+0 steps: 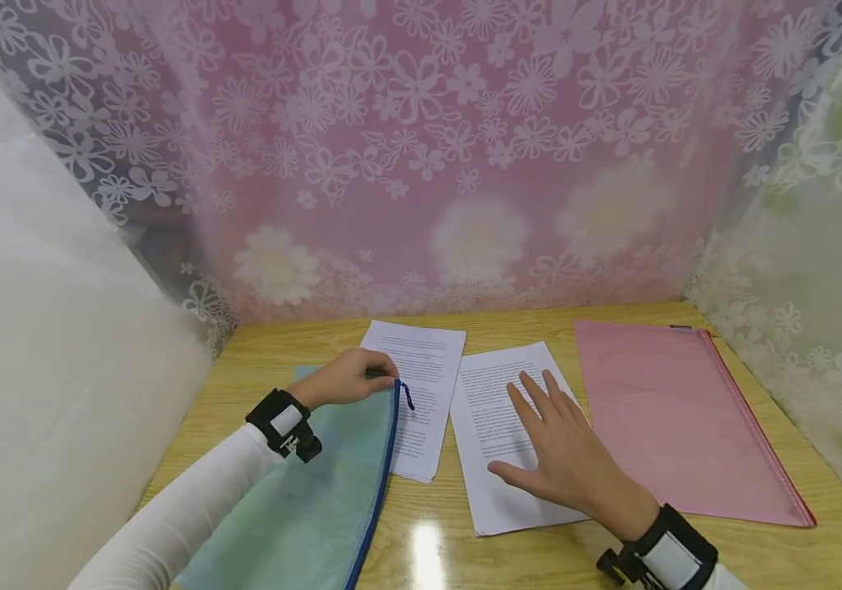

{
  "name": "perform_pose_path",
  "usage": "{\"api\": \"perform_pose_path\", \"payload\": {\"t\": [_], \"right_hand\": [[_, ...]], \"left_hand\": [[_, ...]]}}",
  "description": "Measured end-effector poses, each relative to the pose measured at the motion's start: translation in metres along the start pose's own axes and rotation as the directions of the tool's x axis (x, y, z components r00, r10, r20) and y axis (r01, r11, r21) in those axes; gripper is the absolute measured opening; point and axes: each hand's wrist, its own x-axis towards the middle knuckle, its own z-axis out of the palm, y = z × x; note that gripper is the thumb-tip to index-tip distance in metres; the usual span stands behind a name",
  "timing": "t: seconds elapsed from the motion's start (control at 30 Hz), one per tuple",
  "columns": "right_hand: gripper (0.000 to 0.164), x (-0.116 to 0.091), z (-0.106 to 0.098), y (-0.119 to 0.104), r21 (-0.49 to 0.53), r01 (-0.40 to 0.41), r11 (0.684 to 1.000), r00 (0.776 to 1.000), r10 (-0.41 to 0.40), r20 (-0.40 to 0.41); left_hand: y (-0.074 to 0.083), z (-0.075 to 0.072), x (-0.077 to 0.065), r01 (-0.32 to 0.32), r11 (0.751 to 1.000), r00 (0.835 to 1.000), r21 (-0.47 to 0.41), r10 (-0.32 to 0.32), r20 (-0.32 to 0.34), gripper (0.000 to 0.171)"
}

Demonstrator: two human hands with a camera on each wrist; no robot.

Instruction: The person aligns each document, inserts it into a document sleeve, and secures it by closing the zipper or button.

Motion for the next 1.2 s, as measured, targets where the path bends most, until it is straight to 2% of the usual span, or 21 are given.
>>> {"api": "perform_pose_path", "payload": {"t": [0.27, 0.37, 0.47, 0.53, 0.83, 1.2], "right_hand": [[0.106, 0.026, -0.009, -0.005, 0.035, 0.009, 0.999, 1.000, -0.010, 0.023], [0.105, 0.035, -0.013, -0.010, 0.131, -0.013, 0.991, 0.998, 0.004, 0.065], [0.104, 0.043, -0.015, -0.016, 0.236, -0.050, 0.971, 0.992, 0.021, 0.121], [0.103, 0.048, -0.015, -0.019, 0.267, -0.053, 0.962, 0.990, 0.016, 0.139], [0.093, 0.075, -0.013, -0.024, 0.229, 0.110, 0.967, 0.992, -0.123, 0.040], [0.077, 0.095, -0.002, -0.032, 0.265, 0.095, 0.960, 0.991, -0.116, 0.065]], "left_hand": [[0.005, 0.004, 0.005, 0.009, 1.000, 1.000, -0.003, -0.009, -0.015, 0.014], [0.006, 0.006, 0.007, -0.003, 1.000, 1.000, -0.024, 0.003, -0.009, 0.014], [0.009, 0.008, 0.008, -0.020, 0.999, 1.000, -0.035, 0.019, -0.010, 0.014], [0.011, 0.009, 0.009, -0.032, 0.999, 0.999, -0.040, 0.032, -0.017, 0.014], [0.021, 0.008, 0.011, -0.056, 0.996, 0.998, -0.065, 0.054, -0.028, 0.014], [0.031, 0.009, 0.012, -0.074, 0.991, 0.997, -0.111, 0.072, -0.019, 0.014]]}}
